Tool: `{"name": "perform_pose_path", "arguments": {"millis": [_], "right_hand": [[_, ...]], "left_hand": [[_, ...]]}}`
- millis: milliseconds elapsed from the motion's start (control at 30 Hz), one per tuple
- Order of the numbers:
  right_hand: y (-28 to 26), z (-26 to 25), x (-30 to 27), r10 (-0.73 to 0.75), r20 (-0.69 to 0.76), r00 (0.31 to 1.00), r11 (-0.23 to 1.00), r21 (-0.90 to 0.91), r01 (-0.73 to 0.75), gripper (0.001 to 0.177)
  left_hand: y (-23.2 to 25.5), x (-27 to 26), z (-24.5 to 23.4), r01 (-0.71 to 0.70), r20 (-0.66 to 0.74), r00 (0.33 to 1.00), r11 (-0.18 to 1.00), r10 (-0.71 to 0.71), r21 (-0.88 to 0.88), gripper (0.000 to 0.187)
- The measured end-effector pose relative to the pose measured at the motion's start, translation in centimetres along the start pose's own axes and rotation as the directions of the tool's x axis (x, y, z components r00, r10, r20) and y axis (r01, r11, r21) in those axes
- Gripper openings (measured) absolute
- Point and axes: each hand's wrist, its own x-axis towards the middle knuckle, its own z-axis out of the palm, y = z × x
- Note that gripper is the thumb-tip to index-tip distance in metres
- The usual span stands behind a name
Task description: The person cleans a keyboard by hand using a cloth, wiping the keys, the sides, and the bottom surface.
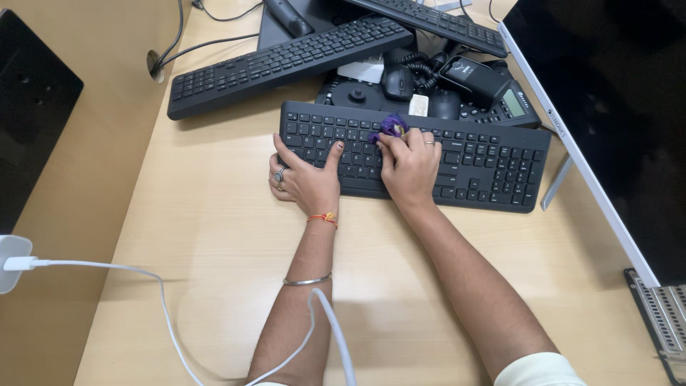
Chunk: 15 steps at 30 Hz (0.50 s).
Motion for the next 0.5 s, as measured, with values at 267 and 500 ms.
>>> {"name": "perform_pose_path", "arguments": {"millis": [267,500], "right_hand": [[0.4,-1.4,-1.2,-0.185,0.094,0.978,0.983,0.004,0.185,0.014],[0.5,-1.8,-2.4,-0.175,0.199,0.964,0.983,0.084,0.161,0.012]], "left_hand": [[-0.4,0.0,0.4,-0.015,0.003,1.0,1.0,0.014,0.016,0.126],[-0.4,0.0,0.3,-0.007,0.024,1.0,1.0,0.007,0.013,0.126]]}}
